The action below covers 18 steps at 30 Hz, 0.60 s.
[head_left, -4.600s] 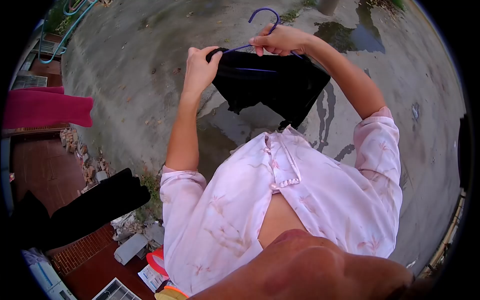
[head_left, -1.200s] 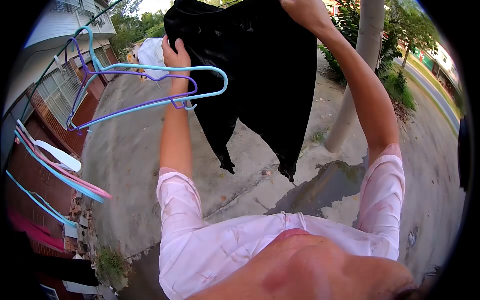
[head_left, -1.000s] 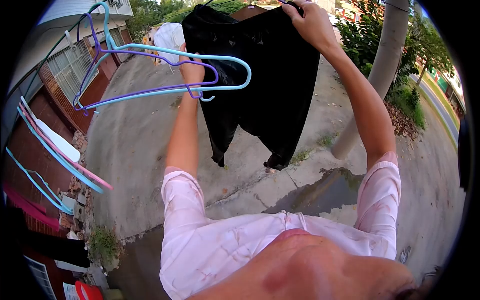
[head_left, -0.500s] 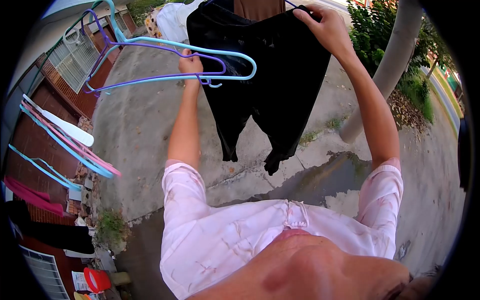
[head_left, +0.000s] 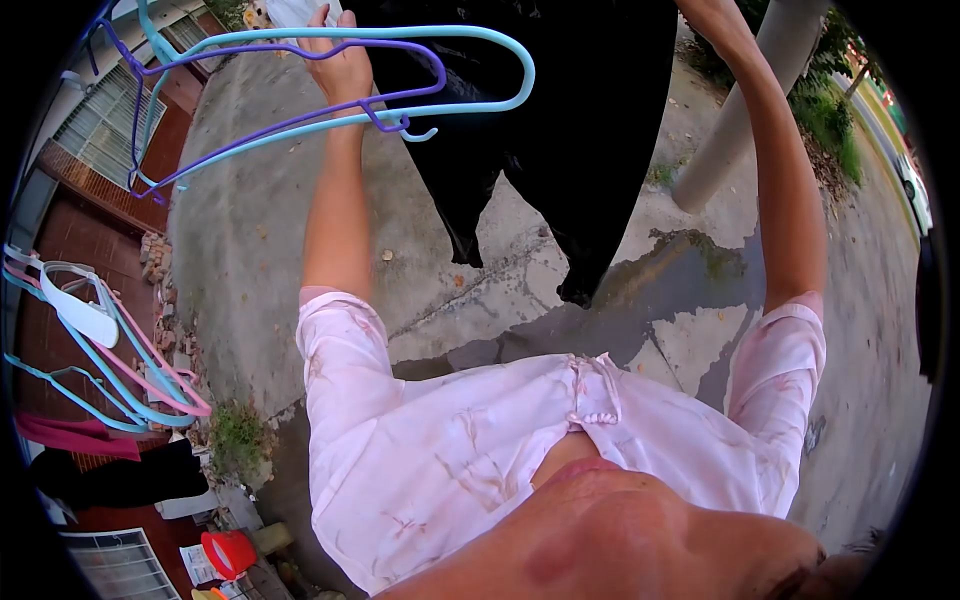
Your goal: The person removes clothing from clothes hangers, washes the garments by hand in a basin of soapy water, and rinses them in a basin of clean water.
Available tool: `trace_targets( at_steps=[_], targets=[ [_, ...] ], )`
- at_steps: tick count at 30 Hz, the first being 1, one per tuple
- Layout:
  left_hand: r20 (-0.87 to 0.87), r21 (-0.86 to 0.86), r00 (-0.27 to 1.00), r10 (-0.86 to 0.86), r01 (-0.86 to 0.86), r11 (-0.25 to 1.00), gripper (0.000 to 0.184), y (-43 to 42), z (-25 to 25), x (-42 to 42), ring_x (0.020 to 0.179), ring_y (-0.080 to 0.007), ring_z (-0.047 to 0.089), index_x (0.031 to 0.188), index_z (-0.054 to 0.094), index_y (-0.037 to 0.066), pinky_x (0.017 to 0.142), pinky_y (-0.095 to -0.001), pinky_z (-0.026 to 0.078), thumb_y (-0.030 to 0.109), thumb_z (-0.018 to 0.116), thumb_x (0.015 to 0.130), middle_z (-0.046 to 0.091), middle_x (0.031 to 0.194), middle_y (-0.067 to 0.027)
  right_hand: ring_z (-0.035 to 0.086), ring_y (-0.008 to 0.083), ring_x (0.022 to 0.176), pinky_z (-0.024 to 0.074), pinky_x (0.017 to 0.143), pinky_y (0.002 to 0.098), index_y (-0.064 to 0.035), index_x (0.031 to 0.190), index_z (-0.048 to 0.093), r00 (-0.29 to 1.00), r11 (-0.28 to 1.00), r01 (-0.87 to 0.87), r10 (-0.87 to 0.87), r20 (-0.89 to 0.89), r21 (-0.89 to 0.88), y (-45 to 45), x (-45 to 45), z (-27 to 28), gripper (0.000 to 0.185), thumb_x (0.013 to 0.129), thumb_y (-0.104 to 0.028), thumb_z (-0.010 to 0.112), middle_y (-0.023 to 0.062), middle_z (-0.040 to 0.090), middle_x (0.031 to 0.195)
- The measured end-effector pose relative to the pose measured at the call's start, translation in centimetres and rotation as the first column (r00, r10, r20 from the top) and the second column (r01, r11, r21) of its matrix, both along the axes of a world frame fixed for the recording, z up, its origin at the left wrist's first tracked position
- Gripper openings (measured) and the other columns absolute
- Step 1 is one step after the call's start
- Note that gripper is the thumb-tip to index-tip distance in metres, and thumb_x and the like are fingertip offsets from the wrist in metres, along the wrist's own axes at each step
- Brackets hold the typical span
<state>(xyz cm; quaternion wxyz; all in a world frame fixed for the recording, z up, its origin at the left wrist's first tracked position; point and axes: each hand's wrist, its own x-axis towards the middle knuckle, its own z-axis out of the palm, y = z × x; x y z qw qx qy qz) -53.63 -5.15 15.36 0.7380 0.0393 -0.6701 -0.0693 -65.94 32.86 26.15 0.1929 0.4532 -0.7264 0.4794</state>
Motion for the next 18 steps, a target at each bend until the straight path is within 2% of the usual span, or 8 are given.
trace_targets(
  at_steps=[1,2,3,5,7,8,12,18],
  targets=[
    [-0.002,-0.094,0.996,0.088,-0.088,0.992,0.041,0.9,1.9,0.2,0.088,-0.0327,0.06,0.125,0.054,0.002,0.081,-0.0425,0.047,0.031,0.058,0.096,0.061,0.099,-0.0169,0.06,0.0091,0.079,0.0486,0.073,0.0271,0.0055,0.101,0.069,0.996,0.999,0.004,-0.007,0.088,0.045,-0.2,-1.3,0.3,0.044,0.1,-0.035,0.051,0.0025,0.068,0.082],
    [0.241,-0.052,0.963,0.121,-0.112,0.992,0.083,0.9,3.9,0.4,0.142,-0.0408,0.023,0.149,0.028,0.0,0.117,-0.0446,0.018,0.058,0.05,0.094,0.032,0.151,-0.0205,0.059,0.0084,0.077,0.0489,0.072,0.0268,0.0059,0.099,0.07,0.998,0.997,-0.056,0.054,0.027,0.054,-0.2,-1.2,0.6,0.048,0.1,-0.038,0.05,0.0024,0.068,0.081],
    [0.326,0.04,0.945,0.025,-0.04,0.998,0.071,1.0,5.3,0.2,0.143,-0.0359,0.021,0.146,0.034,0.0,0.118,-0.0453,0.014,0.049,0.049,0.097,0.028,0.153,-0.0219,0.059,0.0084,0.077,0.0489,0.072,0.0268,0.0059,0.099,0.07,0.997,0.996,-0.065,0.063,0.041,0.065,-0.2,-0.6,0.6,0.048,0.1,-0.038,0.05,0.0024,0.068,0.081],
    [0.257,-0.087,0.962,0.094,-0.073,0.994,0.069,-1.0,7.0,-2.1,0.137,-0.0374,0.035,0.145,0.034,0.0,0.114,-0.0437,0.025,0.046,0.051,0.098,0.041,0.144,-0.0247,0.06,0.008,0.077,0.0492,0.072,0.0264,0.0062,0.099,0.07,0.993,0.99,-0.111,0.109,0.037,0.081,-0.2,0.8,1.3,0.05,0.1,-0.04,0.051,0.0025,0.069,0.082],
    [0.462,-0.001,0.871,-0.164,0.186,0.983,0.068,-1.0,8.7,-2.3,0.123,-0.0378,0.051,0.144,0.034,-0.001,0.105,-0.0409,0.039,0.045,0.052,0.098,0.057,0.128,-0.0243,0.061,0.008,0.077,0.0498,0.072,0.0256,0.0056,0.101,0.07,0.982,0.984,-0.165,0.158,0.106,0.062,-0.5,1.0,1.4,0.046,0.099,-0.038,0.054,0.0026,0.069,0.083],
    [0.409,0.163,0.81,-0.42,0.388,0.907,0.055,-0.6,8.0,-3.0,0.106,-0.0361,0.061,0.134,0.047,-0.001,0.093,-0.0388,0.047,0.041,0.053,0.098,0.066,0.11,-0.0213,0.061,0.0082,0.077,0.0502,0.071,0.0255,0.0057,0.103,0.07,0.978,0.974,-0.192,0.18,0.105,0.117,-0.6,1.0,1.5,0.043,0.098,-0.034,0.057,0.0029,0.07,0.084],
    [0.385,0.024,0.88,-0.278,0.292,0.956,0.035,-0.7,7.1,-3.7,0.096,-0.0377,0.062,0.105,0.064,-0.001,0.083,-0.0414,0.048,0.032,0.052,0.099,0.065,0.097,-0.0225,0.062,0.0077,0.075,0.0513,0.069,0.0252,0.0051,0.104,0.07,0.982,0.972,-0.191,0.189,0.023,0.136,-0.6,1.9,0.7,0.032,0.094,-0.025,0.065,0.0036,0.071,0.085],
    [0.302,0.086,0.931,-0.204,0.187,0.979,0.041,-0.3,5.9,-4.5,0.095,-0.042,0.061,0.105,0.063,-0.001,0.081,-0.0443,0.047,0.036,0.046,0.1,0.064,0.096,-0.0253,0.063,0.0088,0.074,0.0514,0.068,0.025,0.0034,0.102,0.071,0.986,0.983,-0.16,0.153,0.069,0.094,-0.7,-1.4,0.4,0.03,0.092,-0.025,0.067,0.0051,0.071,0.084]
  ],
)
